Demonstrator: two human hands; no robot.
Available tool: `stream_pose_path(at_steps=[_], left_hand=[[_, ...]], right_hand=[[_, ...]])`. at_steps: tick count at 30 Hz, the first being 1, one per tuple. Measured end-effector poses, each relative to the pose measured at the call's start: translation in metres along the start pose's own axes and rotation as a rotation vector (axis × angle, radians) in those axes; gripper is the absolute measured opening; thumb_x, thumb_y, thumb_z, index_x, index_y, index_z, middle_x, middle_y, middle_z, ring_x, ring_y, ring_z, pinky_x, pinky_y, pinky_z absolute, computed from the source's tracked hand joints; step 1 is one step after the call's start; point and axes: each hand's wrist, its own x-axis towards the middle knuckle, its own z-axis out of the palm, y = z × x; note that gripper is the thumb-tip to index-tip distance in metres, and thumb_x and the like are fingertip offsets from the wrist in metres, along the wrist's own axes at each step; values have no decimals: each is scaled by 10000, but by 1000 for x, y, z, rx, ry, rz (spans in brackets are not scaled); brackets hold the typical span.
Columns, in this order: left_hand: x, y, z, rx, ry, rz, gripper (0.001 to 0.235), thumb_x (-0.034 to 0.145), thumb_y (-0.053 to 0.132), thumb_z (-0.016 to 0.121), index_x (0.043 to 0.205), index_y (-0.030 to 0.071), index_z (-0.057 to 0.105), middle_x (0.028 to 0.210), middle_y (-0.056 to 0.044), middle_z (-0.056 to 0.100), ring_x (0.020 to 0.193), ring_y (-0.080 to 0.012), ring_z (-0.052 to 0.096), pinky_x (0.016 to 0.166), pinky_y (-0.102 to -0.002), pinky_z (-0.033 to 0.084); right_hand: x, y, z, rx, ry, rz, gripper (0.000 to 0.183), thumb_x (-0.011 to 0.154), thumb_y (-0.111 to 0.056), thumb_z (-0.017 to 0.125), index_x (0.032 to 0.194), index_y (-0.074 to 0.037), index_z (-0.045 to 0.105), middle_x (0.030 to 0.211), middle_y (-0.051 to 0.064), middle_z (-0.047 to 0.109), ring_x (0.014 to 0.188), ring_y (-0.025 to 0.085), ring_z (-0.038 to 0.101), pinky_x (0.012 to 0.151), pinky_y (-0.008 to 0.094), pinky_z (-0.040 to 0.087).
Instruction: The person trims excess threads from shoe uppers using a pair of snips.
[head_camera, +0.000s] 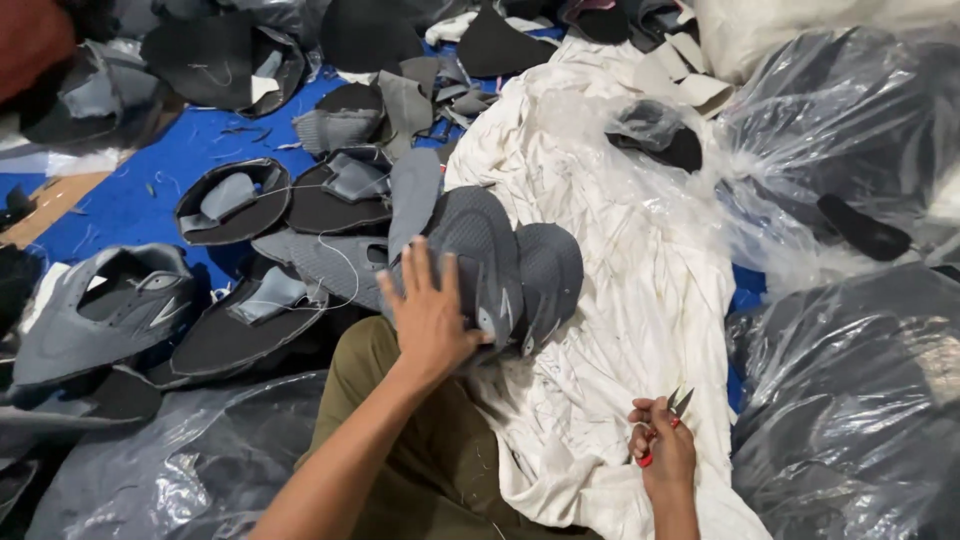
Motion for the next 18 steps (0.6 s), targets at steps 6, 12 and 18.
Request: stream_pose_path(at_steps=[6, 12, 18], left_hand=[[3, -51, 22, -250, 50, -259, 1050, 543, 401, 946, 1433, 49, 514, 1603, -241, 280, 1440, -381, 353, 1045, -600, 364], [5, -109, 3, -769, 225, -302, 597, 667, 273, 924, 1205, 99, 731, 1256, -109, 641, 1143, -236, 629, 960, -385, 526], [-19, -123, -13, -1113, 33, -319, 360, 791, 162, 857, 1124, 52, 776, 999, -38, 693, 927, -116, 636, 818, -260, 523]], right_hand=[[5, 4, -8, 12, -5, 10, 444, 1043, -403, 544, 1049, 34, 623, 798, 75, 592, 483, 102, 408, 428, 281, 316], [-8, 5, 0, -139, 47, -179, 348, 1001, -303, 617, 1015, 40, 670, 770, 63, 620, 475, 90, 429, 422, 258, 314], [-64, -70, 101, -321, -49, -222, 292, 887, -149, 731, 1124, 21, 726, 915, 81, 755, 487, 49, 398, 424, 239, 288]])
